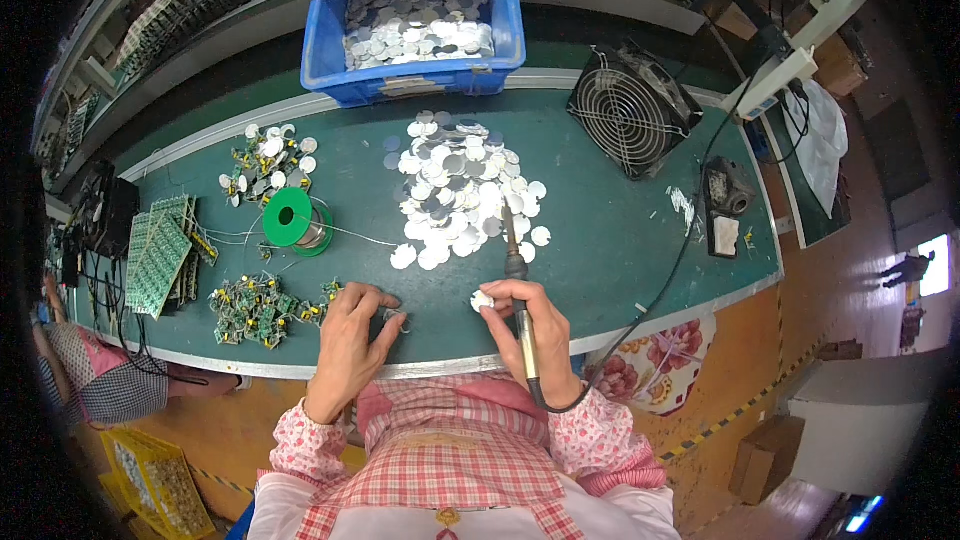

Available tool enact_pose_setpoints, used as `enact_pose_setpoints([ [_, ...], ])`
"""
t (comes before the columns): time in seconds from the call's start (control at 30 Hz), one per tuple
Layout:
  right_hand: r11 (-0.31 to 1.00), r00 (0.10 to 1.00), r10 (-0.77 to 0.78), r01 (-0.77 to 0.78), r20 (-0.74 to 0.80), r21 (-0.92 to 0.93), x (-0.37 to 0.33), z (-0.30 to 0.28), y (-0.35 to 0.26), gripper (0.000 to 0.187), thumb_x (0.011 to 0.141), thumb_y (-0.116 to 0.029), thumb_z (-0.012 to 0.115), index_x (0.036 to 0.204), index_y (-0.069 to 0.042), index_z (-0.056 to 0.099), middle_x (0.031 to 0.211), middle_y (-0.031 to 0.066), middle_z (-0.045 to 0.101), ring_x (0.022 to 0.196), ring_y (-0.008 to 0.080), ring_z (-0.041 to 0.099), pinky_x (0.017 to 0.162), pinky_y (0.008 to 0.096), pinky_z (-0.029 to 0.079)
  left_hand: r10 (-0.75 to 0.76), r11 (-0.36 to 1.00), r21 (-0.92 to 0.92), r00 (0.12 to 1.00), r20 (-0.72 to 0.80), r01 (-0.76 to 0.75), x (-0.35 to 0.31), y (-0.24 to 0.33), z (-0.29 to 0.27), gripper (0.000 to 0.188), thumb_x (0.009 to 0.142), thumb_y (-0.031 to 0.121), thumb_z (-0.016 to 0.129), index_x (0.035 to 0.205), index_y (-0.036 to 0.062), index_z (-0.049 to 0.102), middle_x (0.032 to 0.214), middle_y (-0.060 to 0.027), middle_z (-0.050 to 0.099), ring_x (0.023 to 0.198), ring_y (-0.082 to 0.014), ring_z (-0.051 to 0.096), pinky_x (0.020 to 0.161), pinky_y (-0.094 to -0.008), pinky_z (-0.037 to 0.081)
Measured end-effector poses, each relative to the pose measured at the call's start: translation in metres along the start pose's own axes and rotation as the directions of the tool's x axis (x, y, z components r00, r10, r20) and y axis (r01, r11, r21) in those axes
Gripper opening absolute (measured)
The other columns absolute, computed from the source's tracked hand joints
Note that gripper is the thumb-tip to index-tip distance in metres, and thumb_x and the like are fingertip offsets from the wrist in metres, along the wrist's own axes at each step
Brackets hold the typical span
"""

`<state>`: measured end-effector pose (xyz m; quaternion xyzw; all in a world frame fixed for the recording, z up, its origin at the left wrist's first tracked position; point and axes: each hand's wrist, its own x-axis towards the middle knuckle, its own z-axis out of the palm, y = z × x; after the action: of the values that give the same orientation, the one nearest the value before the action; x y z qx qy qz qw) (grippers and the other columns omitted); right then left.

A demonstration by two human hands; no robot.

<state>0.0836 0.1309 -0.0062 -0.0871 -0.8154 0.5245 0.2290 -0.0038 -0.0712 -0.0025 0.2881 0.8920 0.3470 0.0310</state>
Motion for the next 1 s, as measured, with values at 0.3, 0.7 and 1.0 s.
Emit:
enact_pose_setpoints([
  [0.3,1.000,0.999,-0.029,0.029,0.045,-0.008,-0.004,0.002,-0.004,0.029,0.078,0.010,0.066,0.104,-0.001,0.057,0.095,0.0109,0.067,0.075,0.0168,0.065,0.066,0.0269,0.052,-0.013,1.000,-0.002,0.989,0.148,0.013,-0.001,0.007,-0.002,0.019,0.077,0.008,0.070,0.095,0.0068,0.064,0.092,-0.0100,0.056,0.081,-0.0296,0.057,0.069,-0.0372,0.047],
  [0.7,0.998,0.998,-0.020,0.016,0.061,0.066,-0.003,-0.008,-0.020,0.026,0.081,0.008,0.064,0.104,-0.001,0.054,0.102,0.0136,0.068,0.079,0.0154,0.066,0.067,0.0259,0.053,-0.017,0.796,-0.585,0.972,0.233,0.155,0.014,0.029,0.013,0.015,0.083,0.012,0.070,0.096,0.0044,0.066,0.084,-0.0012,0.065,0.072,-0.0096,0.055,0.062,-0.0239,0.040],
  [1.0,0.998,0.998,-0.040,0.038,0.050,0.049,0.002,-0.014,-0.028,0.022,0.083,0.005,0.065,0.101,0.000,0.053,0.102,0.0152,0.068,0.081,0.0157,0.067,0.067,0.0256,0.053,-0.051,0.574,-0.769,0.949,0.310,0.282,0.019,0.037,0.020,0.011,0.086,0.011,0.068,0.093,0.0046,0.063,0.076,0.0048,0.061,0.058,0.0015,0.041,0.049,-0.0176,0.030],
])
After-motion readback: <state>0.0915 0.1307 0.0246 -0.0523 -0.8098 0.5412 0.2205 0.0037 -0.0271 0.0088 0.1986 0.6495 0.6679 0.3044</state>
